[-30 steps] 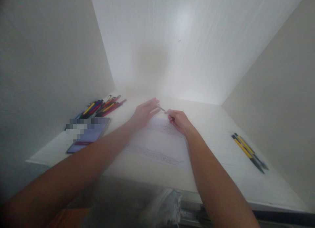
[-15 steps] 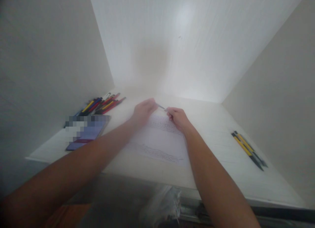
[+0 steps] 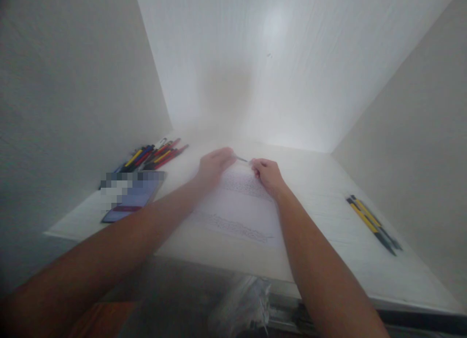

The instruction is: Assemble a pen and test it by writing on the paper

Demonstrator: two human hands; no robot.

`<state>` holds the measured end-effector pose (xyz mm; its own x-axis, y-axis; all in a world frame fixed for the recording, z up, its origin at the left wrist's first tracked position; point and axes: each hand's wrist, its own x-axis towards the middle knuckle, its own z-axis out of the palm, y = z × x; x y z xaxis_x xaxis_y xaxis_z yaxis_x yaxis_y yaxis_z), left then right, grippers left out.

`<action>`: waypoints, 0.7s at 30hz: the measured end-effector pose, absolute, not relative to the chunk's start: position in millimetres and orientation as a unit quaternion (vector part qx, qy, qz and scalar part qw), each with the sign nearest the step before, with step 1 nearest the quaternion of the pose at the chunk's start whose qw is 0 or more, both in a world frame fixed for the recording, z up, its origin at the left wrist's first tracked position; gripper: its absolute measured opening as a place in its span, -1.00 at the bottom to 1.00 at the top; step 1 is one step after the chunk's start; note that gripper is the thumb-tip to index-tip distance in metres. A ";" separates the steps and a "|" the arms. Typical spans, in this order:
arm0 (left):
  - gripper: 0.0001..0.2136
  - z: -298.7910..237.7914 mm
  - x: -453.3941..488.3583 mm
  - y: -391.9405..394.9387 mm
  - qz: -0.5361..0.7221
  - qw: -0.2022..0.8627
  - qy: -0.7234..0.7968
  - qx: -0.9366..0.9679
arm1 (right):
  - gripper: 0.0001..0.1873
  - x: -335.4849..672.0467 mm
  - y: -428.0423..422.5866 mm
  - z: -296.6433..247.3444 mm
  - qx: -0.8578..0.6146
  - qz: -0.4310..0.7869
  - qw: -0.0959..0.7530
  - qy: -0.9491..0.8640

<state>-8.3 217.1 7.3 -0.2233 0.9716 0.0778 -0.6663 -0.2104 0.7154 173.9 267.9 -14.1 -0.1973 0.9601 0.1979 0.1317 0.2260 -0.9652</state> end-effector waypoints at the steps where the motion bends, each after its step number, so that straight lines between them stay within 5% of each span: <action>1: -0.83 5.5 -7.0 218.7 0.732 0.556 0.294 0.263 | -0.63 174.2 269.1 -15.3 -0.433 0.441 0.463 -0.635; 21: -0.82 -3.1 -8.0 226.9 0.722 0.527 0.345 0.285 | -0.74 174.2 263.9 -0.8 -0.401 0.482 0.496 -0.601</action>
